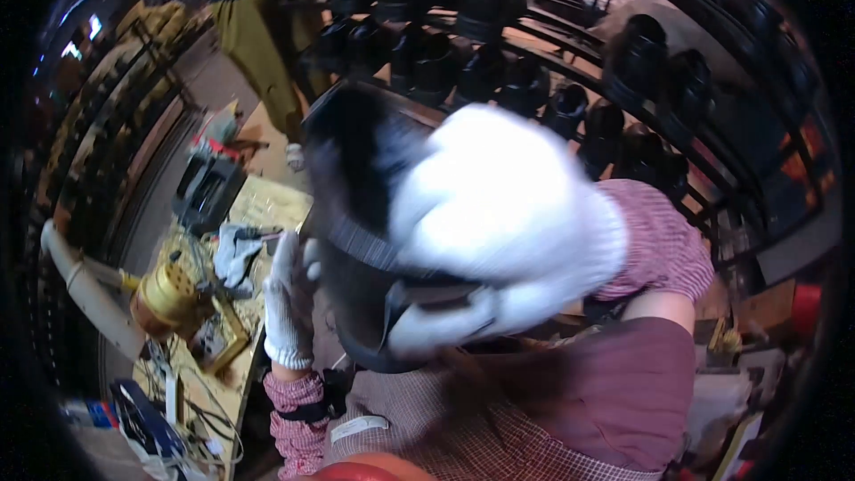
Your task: Checking and cleaning finished shoes in a factory environment.
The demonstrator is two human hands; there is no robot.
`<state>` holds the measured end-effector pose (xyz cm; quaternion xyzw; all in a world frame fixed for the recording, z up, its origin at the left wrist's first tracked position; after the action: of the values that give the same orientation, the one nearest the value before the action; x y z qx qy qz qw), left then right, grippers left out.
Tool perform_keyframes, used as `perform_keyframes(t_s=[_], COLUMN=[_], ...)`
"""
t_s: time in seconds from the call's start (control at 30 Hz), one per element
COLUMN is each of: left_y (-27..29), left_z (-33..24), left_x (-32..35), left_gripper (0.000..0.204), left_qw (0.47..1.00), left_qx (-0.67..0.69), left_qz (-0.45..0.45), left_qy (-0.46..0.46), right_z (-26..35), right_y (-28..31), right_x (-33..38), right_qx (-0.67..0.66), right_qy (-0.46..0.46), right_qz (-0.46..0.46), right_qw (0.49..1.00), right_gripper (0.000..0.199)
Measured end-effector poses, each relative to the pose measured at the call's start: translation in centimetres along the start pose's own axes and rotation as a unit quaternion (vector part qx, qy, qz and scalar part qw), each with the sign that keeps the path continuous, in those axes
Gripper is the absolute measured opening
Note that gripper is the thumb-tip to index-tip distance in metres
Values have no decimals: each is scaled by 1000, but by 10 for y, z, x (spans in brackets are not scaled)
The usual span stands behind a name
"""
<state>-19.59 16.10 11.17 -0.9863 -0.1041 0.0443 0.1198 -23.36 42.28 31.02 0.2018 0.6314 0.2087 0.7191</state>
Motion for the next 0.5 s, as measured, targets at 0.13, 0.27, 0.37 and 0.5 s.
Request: perform_keyframes(t_s=[0.13,0.27,0.37,0.5], left_y=[21,9,11,35], left_z=[43,38,30,39], left_x=[9,4,4,22], left_gripper=[93,93,90,89], left_qw=[993,993,996,994], left_qx=[80,74,49,53], left_qz=[-64,-33,-37,-72], left_qy=[62,82,69,57], right_z=[-15,-122,-179,-155], right_y=[69,145,171,204], right_x=[8,41,82,91], right_qx=[284,540,584,646], right_qy=[-235,-329,-365,-329], right_qz=[-61,82,111,-48], right_qw=[927,770,717,687], right_gripper=[42,39,47,65])
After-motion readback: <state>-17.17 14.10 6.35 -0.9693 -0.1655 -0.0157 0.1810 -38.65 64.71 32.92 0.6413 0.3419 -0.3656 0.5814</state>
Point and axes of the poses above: each hand's wrist, its own x-axis away from the middle knuckle, its own y-axis out of the back of the hand, z = x × y, the point moved 2 cm from there along -x, towards the middle knuckle, and after that the axes turned 14 degrees about -z, right-handed, at the moved point
